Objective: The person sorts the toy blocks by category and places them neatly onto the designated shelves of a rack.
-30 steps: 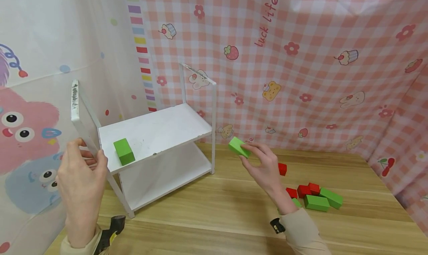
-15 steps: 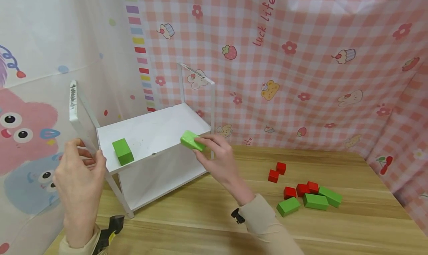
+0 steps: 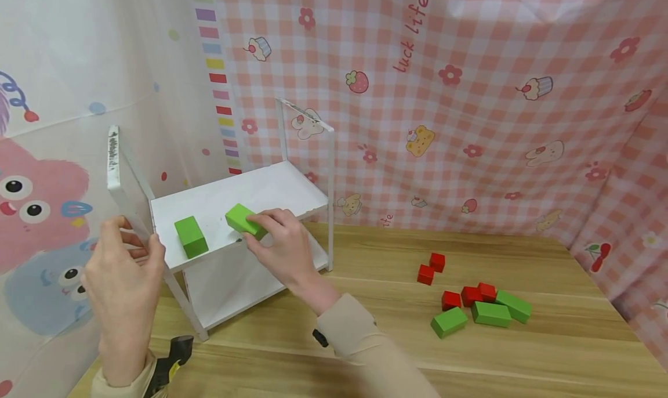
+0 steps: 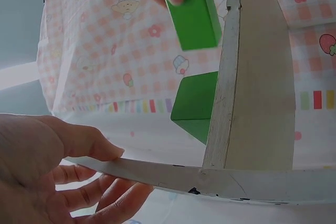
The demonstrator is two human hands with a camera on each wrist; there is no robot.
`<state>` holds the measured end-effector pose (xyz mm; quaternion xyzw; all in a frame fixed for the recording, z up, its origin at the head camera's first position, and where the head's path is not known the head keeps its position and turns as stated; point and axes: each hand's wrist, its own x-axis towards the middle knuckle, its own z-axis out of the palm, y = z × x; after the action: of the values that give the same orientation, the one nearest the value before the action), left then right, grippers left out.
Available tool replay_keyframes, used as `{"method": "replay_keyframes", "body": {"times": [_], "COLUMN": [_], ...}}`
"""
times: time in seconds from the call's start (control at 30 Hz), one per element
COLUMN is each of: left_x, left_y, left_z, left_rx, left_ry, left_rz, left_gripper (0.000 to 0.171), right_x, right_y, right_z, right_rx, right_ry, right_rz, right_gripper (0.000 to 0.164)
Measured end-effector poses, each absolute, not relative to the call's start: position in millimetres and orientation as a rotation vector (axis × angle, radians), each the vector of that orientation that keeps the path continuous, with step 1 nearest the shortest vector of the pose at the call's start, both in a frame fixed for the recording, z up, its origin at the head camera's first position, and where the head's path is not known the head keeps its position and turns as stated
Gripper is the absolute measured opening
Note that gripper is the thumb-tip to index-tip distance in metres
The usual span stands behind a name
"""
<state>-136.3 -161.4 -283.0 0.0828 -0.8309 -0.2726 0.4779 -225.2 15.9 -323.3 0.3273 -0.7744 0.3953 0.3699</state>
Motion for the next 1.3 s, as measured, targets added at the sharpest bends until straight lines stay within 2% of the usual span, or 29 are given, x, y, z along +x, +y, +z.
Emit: {"method": "replay_keyframes", "body": {"times": [0.6,0.93,1.3], "left_x": [-137,-137,-137], "left_y": [-162,-163,-163], "left_z": [-284,-283,-284], "left_rx": [0.195,0.181,0.185], "left_ry": [-2.009,-1.997,-2.006], "left_rz": [-0.662,-0.643,-0.645], "left_gripper": [0.025,0.025,0.025], "right_x": [-225,-219,-222], "right_y": [-25,-34,-28], "right_z": [-318,-305,-310], "right_rx": [0.687,0.749,0.847], "right_ry": [-2.167,-2.288,-2.245], "right_rz": [0.727,0.696,0.869], "right_gripper": [0.023,0.033,0.027]}}
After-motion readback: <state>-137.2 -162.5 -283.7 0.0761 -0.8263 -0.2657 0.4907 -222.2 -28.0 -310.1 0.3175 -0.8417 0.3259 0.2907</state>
